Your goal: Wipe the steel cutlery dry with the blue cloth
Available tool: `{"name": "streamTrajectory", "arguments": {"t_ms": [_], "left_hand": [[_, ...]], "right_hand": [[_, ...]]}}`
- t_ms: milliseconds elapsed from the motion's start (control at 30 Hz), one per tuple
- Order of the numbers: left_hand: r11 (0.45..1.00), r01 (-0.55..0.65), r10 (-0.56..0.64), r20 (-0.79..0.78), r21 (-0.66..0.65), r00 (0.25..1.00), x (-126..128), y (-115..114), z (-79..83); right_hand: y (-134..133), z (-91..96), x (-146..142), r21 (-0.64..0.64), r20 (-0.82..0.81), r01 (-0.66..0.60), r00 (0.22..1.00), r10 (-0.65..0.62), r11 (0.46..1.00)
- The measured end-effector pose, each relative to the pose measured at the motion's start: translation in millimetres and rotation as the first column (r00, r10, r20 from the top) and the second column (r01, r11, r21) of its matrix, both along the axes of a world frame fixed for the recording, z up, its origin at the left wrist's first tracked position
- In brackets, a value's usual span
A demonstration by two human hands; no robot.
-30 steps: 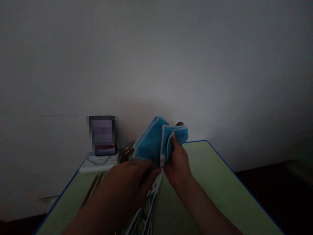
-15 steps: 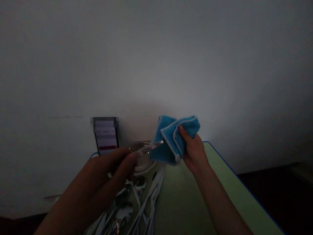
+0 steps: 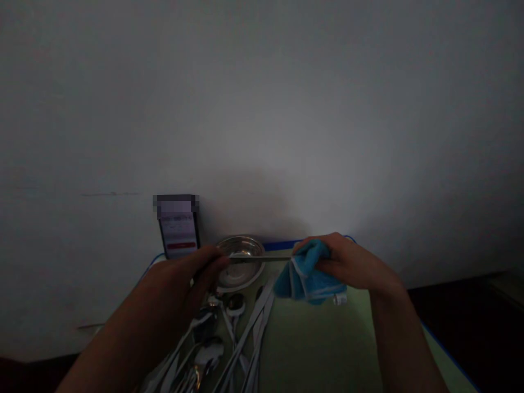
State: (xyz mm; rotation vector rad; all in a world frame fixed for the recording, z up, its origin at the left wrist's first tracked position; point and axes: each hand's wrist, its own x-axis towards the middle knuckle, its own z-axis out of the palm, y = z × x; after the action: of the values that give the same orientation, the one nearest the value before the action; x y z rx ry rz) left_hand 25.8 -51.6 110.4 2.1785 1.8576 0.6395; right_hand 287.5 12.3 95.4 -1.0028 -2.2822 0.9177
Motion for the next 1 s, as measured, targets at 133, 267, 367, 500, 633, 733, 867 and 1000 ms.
{"name": "streamTrajectory", "arguments": {"t_ms": [133,267,367,500,633,733,867,1000], "left_hand": [[0.999,-0.013,0.013,-0.005,-0.034,1.000,-7,-3,-1.8],[0.999,-0.008,0.006,-0.037,-0.039,0.999,-8,-3,-3.5],[0.993,0.037,-0.041,-0.035,-0.115,0.999,-2,-2,-1.9],[0.981,0.126,-0.123,0.030,-0.147,0.992,7,-4,0.8],[0.966,0.175,-0.174,0.021,-0.188,0.984,9,-9,1.5],[0.954,0.208,-0.216,-0.018,-0.214,0.976,8,-11,0.3],[0.947,0.246,-0.263,-0.058,-0.209,0.963,12,-11,-3.6],[0.960,0.227,-0.241,-0.074,-0.165,0.968,22,-9,-7.6]], "right_hand": [[0,-0.3,-8,0.037,0.053,-0.016,0.999,0.014,0.999],[0,0.3,-10,0.066,0.060,-0.006,0.998,0.002,0.998],[-2,1.8,-11,0.038,0.052,-0.040,0.998,0.038,0.998],[-6,2.2,-12,-0.018,0.011,-0.101,0.995,0.101,0.995],[-8,3.6,-10,-0.033,0.036,-0.095,0.995,0.096,0.995],[-8,5.8,-7,-0.058,0.076,-0.077,0.994,0.082,0.995],[-13,8.3,-9,-0.047,0.177,-0.110,0.977,0.116,0.993],[-20,7.8,-24,0.034,0.252,-0.162,0.956,0.148,0.986]]}}
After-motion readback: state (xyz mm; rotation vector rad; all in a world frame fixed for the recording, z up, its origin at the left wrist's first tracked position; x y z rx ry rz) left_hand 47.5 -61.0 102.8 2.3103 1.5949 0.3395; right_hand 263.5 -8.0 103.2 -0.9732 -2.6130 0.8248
